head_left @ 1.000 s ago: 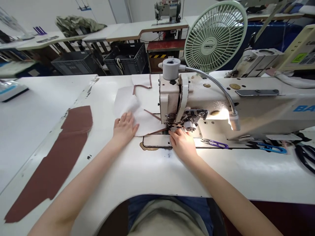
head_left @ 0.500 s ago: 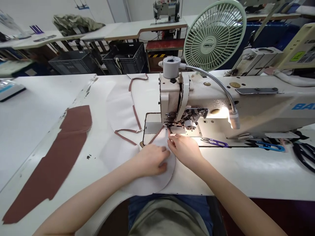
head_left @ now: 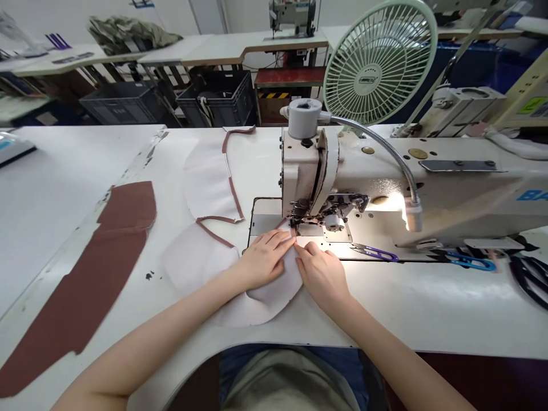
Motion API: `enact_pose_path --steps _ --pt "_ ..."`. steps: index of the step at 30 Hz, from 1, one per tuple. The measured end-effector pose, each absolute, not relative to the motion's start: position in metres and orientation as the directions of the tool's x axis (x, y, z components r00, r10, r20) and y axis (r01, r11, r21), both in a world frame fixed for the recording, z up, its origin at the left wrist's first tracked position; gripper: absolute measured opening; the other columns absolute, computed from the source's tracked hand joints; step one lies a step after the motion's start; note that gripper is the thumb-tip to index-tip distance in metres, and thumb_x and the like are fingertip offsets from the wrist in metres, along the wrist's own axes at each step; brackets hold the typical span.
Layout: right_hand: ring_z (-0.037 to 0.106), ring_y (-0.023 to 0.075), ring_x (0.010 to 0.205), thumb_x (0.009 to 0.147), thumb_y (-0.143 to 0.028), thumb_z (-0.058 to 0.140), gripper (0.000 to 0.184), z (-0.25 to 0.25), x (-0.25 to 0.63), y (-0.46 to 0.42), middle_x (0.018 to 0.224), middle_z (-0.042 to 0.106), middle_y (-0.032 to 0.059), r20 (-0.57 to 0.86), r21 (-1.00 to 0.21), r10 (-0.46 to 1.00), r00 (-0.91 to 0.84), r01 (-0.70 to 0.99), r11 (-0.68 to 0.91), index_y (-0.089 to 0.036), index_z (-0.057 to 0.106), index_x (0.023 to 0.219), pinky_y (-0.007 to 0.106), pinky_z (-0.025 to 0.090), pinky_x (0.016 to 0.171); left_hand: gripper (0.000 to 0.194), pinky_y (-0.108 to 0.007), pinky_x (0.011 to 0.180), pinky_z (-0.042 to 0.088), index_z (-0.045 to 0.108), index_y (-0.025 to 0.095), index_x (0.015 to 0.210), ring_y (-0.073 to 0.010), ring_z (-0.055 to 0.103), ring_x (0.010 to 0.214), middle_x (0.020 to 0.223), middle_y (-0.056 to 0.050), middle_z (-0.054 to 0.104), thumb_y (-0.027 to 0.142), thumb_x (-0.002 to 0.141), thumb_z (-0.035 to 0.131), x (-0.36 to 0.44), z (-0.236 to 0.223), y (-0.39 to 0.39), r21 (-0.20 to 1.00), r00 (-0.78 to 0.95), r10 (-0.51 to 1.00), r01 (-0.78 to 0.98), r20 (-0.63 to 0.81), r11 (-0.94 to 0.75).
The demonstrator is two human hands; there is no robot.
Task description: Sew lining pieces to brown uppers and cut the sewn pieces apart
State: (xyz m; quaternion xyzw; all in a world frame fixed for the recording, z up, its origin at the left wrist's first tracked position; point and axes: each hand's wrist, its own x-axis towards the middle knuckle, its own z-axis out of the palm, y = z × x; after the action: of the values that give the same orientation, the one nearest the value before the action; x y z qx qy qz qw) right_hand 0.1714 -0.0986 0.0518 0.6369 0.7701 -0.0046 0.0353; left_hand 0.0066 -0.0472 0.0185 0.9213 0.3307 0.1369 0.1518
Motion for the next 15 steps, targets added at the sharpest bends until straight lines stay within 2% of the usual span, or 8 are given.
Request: enact_pose_path --steps 5,10,15 --pt "0.056 0.0141 0.067 0.092 -0.016 0.039 0.031 0.051 0.172 -0.090 0.086 0.064 0.0071 -0.037 0.065 0.986 -0.163 0.984 0.165 -0.017 0.062 0.113 0.028 0.028 0.061 0.055 -0.040 0.108 0.031 0.041 0.024 0.138 -0.0240 0.035 0.131 0.139 -0.007 0.046 0.017 0.084 0.041 0.000 0.016 -0.021 0.315 0.805 0.575 0.513 0.148 -0.799" --pt "0.057 0.0144 0.070 0.092 -0.019 0.040 0.029 0.054 0.168 -0.074 0.089 0.064 0.0070 -0.054 0.050 0.988 -0.146 0.988 0.149 -0.018 0.066 0.105 0.028 0.030 0.063 0.053 -0.040 0.109 0.028 0.045 0.025 0.135 -0.0247 0.037 0.130 0.140 -0.008 0.046 0.019 0.083 0.045 -0.006 0.021 0.005 0.279 0.864 0.492 0.449 0.108 -0.849" --pt "0.056 0.0139 0.069 0.092 -0.017 0.039 0.029 0.046 0.166 -0.069 0.089 0.064 0.0067 0.005 0.086 0.985 -0.173 0.981 0.172 -0.018 0.067 0.099 0.028 0.029 0.063 0.048 -0.037 0.109 0.027 0.047 0.026 0.132 -0.0231 0.035 0.133 0.142 -0.007 0.045 0.021 0.085 0.046 -0.010 0.024 0.020 0.247 0.905 0.415 0.383 0.090 -0.890"
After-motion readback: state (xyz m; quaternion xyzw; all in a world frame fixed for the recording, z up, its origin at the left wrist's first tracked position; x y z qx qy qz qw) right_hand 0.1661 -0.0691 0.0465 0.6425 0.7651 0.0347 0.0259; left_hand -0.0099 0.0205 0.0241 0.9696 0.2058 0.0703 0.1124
